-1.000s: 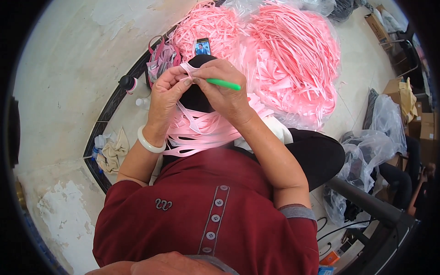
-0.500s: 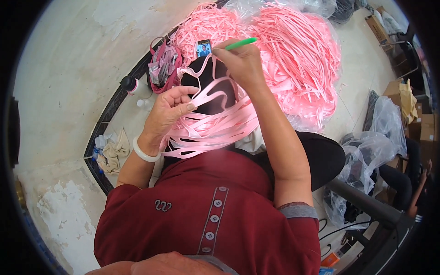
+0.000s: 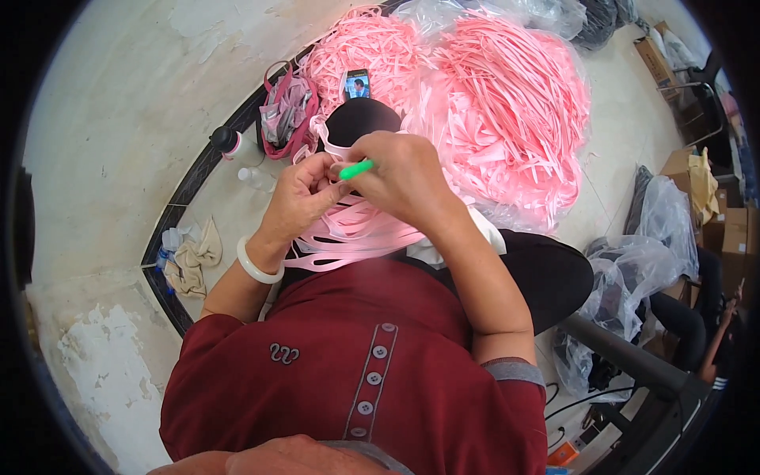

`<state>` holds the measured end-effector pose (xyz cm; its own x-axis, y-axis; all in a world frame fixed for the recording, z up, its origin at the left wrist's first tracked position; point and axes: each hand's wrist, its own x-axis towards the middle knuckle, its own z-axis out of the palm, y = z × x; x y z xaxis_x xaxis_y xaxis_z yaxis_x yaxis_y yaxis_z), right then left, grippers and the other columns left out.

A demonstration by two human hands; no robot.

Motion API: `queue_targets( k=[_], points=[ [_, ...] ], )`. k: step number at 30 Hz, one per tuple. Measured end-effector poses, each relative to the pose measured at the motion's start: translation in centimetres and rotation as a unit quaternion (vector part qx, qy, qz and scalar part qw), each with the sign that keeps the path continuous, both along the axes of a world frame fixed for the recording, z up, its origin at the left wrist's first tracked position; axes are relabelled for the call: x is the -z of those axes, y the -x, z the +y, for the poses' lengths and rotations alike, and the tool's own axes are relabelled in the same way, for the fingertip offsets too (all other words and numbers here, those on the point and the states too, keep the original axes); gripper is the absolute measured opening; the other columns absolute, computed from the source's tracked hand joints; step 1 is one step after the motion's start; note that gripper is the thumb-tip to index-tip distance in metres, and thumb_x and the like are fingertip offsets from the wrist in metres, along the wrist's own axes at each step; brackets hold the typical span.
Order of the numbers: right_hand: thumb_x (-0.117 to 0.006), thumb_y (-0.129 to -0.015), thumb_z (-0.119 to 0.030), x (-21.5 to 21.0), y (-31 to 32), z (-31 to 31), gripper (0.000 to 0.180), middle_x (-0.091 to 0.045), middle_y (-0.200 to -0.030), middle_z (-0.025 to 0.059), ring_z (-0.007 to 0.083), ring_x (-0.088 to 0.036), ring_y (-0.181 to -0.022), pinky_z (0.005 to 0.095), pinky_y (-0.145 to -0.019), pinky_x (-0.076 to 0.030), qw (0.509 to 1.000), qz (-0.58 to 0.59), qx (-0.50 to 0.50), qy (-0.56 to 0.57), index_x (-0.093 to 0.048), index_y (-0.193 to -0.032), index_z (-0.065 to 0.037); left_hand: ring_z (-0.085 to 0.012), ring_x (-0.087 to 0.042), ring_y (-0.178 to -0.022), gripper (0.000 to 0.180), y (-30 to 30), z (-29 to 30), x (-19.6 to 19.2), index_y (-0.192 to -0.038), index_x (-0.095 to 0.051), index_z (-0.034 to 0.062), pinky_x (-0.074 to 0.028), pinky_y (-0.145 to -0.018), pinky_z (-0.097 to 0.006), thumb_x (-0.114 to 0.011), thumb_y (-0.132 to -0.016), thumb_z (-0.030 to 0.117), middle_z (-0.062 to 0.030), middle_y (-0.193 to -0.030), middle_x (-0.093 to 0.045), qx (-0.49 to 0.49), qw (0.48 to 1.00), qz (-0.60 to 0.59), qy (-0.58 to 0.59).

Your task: The person sorts pink plastic loops and hooks them together using a hand tool.

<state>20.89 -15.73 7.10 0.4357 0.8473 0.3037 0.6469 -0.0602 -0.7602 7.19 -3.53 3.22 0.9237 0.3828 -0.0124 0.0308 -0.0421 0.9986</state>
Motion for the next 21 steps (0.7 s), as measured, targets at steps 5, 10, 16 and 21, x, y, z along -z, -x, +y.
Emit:
queue_targets(
  k=[5, 10, 16, 21],
  points=[
    [-0.070, -0.071, -0.026, 0.4, 0.3, 0.3, 0.022, -0.063, -0.072, 0.0134, 0.0318, -0.062, -0.066, 0.0406, -0.058, -0.048, 0.997, -0.074, 0.014, 0.013, -0.068, -0.077, -0.005, -0.0009, -0.043, -0.058, 0.024, 0.5, -0.7, -1.1, -0.105, -0.059, 0.0003, -0.036, -0.053, -0.018, -0.060, -0.081, 0.003, 0.0040, -0.076, -0.057, 0.024, 0.991, -0.008, -0.134],
    [-0.070, -0.072, -0.024, 1.2, 0.4, 0.6, 0.020, -0.063, -0.071, 0.0137, 0.0311, -0.063, -0.067, 0.0394, -0.058, -0.049, 0.998, -0.053, 0.009, -0.023, -0.068, -0.076, -0.004, -0.0040, -0.048, -0.060, 0.032, 0.6, -0.8, -1.4, -0.113, -0.058, -0.0001, -0.040, -0.055, -0.021, -0.059, -0.081, 0.002, -0.0003, -0.077, -0.059, 0.034, 0.982, -0.042, -0.181],
    [-0.067, -0.078, -0.008, -0.1, 0.6, -0.7, 0.008, -0.062, -0.068, 0.0101, 0.0133, -0.060, -0.057, 0.0269, -0.051, -0.044, 0.997, -0.027, 0.062, -0.024, -0.066, -0.081, -0.001, -0.0124, -0.058, -0.066, 0.038, 0.8, -0.8, -1.4, -0.116, -0.055, 0.0000, -0.046, -0.059, -0.026, -0.059, -0.078, 0.001, -0.0088, -0.085, -0.064, 0.015, 0.982, -0.020, -0.186],
    [-0.069, -0.076, -0.007, 0.5, 1.4, -1.4, 0.012, -0.060, -0.067, 0.0110, 0.0231, -0.060, -0.056, 0.0312, -0.051, -0.046, 0.993, -0.102, 0.021, -0.052, -0.065, -0.085, -0.002, -0.0200, -0.065, -0.068, 0.038, 0.5, -1.2, -1.3, -0.113, -0.056, 0.0004, -0.050, -0.061, -0.030, -0.061, -0.075, 0.002, -0.0141, -0.091, -0.067, 0.013, 0.979, -0.038, -0.198]
  ],
)
